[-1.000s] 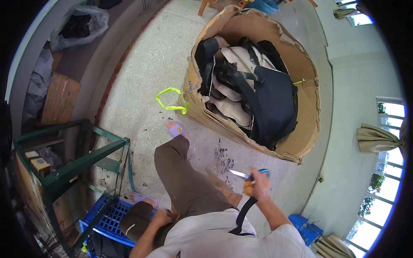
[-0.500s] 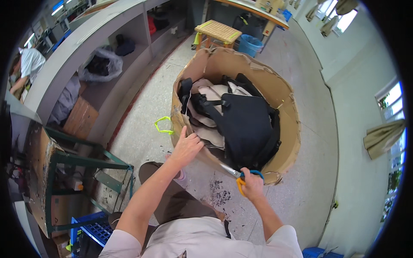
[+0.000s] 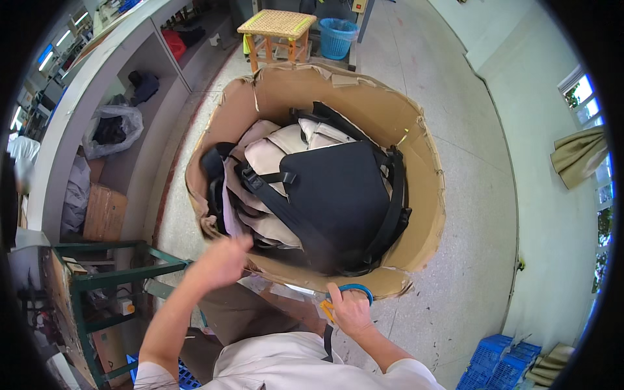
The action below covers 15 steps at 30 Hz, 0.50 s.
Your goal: Trimming excess fabric and loose threads from backpack panels using a pair of scissors.
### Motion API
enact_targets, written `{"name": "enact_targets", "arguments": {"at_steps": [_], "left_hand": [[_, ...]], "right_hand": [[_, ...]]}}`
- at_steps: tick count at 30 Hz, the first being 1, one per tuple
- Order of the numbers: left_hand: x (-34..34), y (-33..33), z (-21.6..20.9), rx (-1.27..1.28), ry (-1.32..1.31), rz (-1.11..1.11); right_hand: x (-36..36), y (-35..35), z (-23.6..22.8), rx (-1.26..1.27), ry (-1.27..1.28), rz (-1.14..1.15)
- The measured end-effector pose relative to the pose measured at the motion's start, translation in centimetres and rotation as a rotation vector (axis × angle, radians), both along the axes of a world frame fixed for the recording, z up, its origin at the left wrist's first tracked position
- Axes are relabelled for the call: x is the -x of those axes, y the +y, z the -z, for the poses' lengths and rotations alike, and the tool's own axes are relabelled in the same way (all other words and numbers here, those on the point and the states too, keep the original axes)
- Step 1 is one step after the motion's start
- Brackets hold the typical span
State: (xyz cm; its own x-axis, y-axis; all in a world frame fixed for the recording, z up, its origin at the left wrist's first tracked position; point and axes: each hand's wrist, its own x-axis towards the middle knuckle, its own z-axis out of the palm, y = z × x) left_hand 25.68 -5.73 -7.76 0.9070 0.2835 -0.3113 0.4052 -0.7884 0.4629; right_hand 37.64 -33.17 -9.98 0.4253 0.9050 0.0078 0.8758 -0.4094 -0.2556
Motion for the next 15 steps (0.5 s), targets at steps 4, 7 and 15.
{"name": "enact_targets", "arguments": {"at_steps": [4, 7, 15], "left_hand": [[-10.6, 5.0, 2.4, -0.275, -0.549, -0.341], [-16.3, 6.4, 7.3, -0.062, -0.341, -0.448], [-12.9, 4.1, 1.6, 0.917, -0.592, -0.536]], "right_hand": [[-0.4, 0.5, 0.4, -0.04, -0.044, 0.014], [-0.6, 0.4, 1.4, -0.052, -0.043, 0.016], [-0.8, 0.4, 1.2, -0.064, 0.048, 0.047]]}}
